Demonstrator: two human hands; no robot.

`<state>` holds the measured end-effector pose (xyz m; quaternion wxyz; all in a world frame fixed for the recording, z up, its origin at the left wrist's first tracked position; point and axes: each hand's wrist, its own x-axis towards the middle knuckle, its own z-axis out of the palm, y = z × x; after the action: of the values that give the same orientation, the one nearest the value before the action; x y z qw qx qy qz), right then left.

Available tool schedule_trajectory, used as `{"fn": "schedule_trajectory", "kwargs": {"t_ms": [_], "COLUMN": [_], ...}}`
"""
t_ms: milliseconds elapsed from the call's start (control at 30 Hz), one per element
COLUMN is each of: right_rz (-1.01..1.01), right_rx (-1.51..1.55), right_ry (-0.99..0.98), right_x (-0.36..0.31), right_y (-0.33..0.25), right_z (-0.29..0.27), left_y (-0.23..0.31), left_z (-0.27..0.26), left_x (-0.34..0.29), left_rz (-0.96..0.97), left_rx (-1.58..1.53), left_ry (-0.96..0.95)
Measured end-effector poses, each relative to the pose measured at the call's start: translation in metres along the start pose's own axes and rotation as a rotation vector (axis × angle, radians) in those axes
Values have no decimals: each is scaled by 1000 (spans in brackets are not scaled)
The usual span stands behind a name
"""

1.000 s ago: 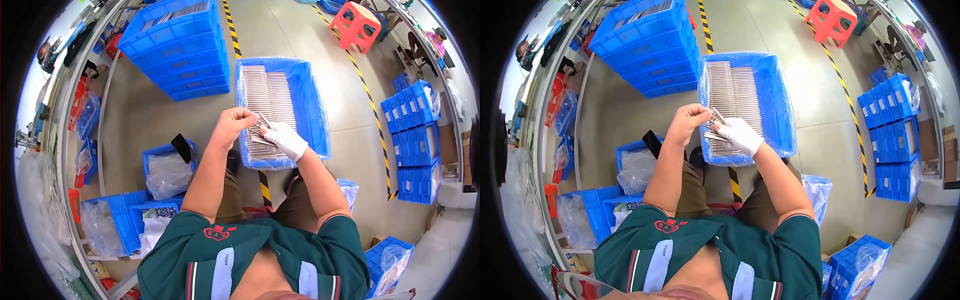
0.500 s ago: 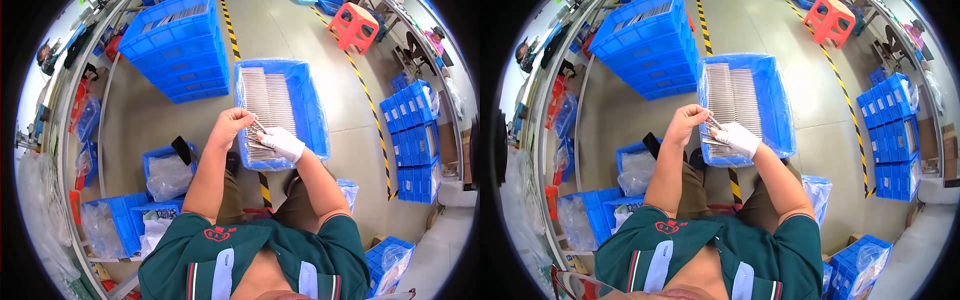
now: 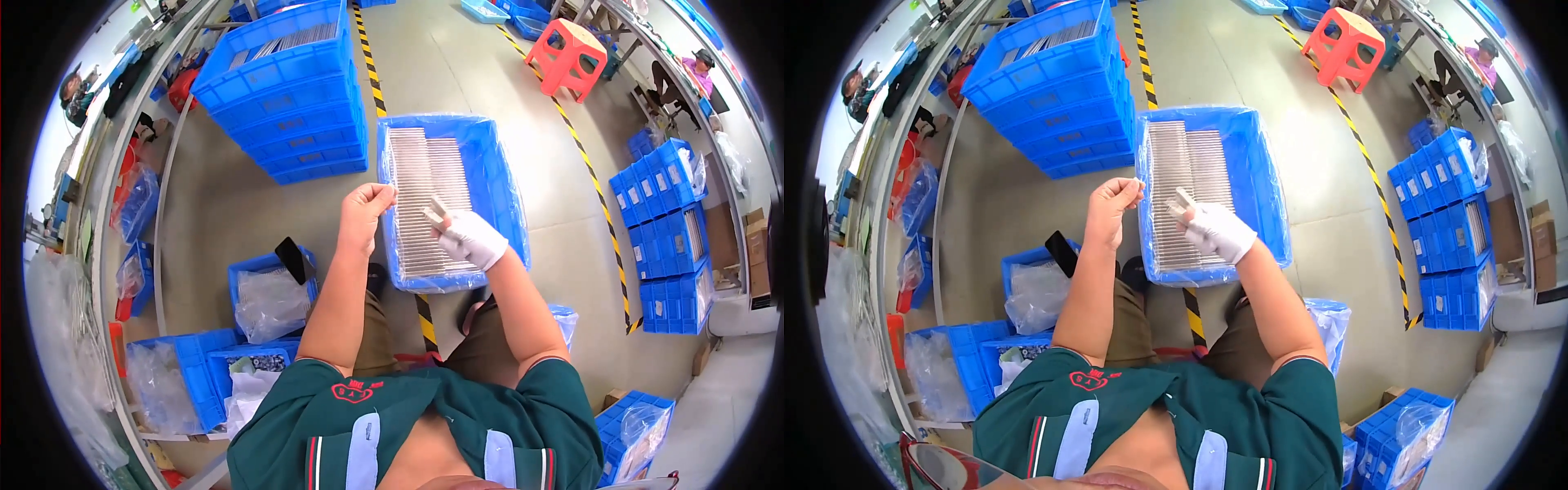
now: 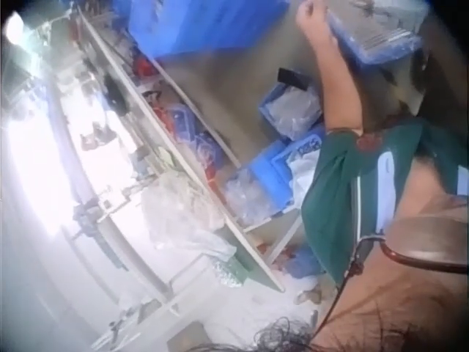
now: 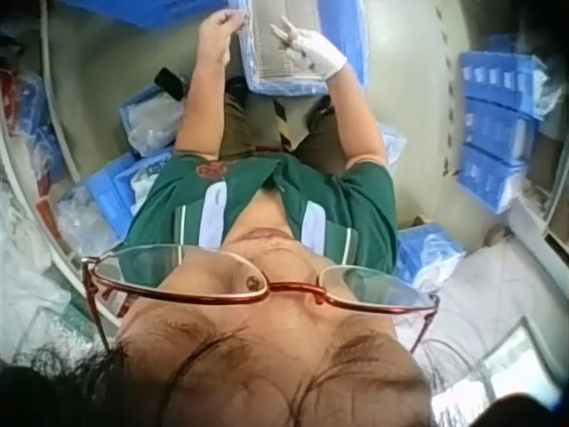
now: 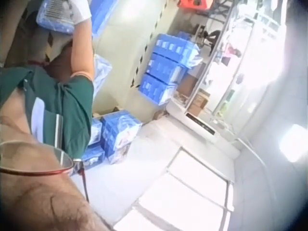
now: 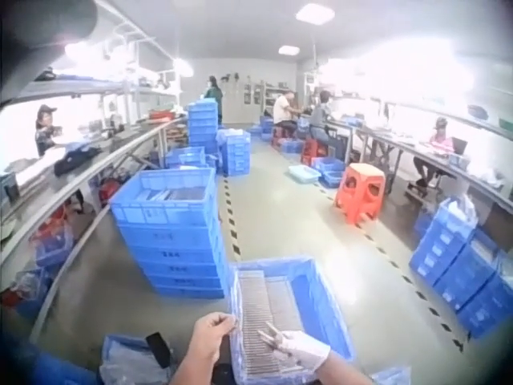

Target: The person arranges small metal rods by hand, taking them from a blue crate and placing them into organized rows.

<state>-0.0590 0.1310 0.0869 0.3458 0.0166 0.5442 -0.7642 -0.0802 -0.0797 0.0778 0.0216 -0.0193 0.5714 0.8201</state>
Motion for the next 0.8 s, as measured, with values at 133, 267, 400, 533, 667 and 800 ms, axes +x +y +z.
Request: {"fn": "schedule_trajectory", "kwargs": {"t_ms": [133, 267, 400, 533, 667, 800], "right_rz": [-77, 15, 24, -33, -75, -189], "right_rx": [-11, -743, -1501, -1598, -1750, -1808], "right_ry": [10, 376, 459, 441, 418, 438], "right_x": [25, 68, 115, 153, 185, 204], "right_y": [-12, -24, -48, -64, -67, -57], "right_z": [-39, -89, -116, -125, -124, -127], "left_y": [-4, -2, 0, 2, 3, 6], "left_z": [7, 10, 9, 11, 10, 8], "left_x": [-4, -7, -9, -10, -14, -17], "left_rz": [-111, -134, -158, -208, -223, -271], "left_rx": [-47, -33, -24, 1, 1, 10], "left_ry": [40, -20, -49, -25, -29, -49]}}
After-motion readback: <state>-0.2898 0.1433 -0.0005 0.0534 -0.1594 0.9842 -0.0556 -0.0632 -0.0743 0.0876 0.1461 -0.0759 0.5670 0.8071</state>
